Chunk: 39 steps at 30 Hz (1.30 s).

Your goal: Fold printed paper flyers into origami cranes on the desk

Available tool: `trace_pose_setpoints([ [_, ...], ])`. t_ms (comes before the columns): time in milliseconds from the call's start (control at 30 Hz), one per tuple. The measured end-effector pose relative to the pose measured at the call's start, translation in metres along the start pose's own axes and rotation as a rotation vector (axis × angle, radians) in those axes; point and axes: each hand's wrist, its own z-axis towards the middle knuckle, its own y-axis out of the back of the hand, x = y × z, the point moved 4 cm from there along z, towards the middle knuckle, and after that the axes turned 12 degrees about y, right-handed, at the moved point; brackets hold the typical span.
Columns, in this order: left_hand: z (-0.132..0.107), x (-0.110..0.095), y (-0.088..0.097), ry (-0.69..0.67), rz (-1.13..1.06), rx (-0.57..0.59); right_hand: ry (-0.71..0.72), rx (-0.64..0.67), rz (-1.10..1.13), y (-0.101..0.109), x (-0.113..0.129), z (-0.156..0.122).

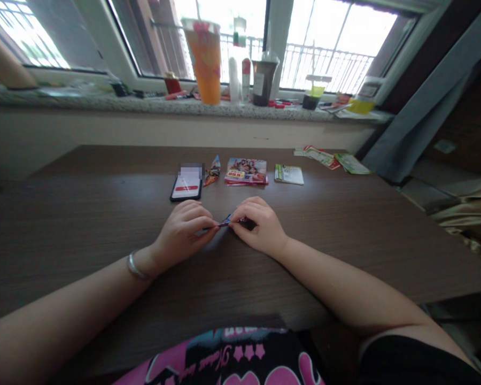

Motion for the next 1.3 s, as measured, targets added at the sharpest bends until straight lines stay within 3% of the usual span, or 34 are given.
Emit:
trace_pose_setpoints([
  [800,0.003,-0.008,-0.002,-0.018,0.001,0.023,0.010,0.057,-0.001,-0.011,0.011,0.011],
  [1300,0.004,-0.003,-0.002,0.075,-0.072,-0.007,-0.022,0.074,-0.107,-0.009,-0.008,0.003],
])
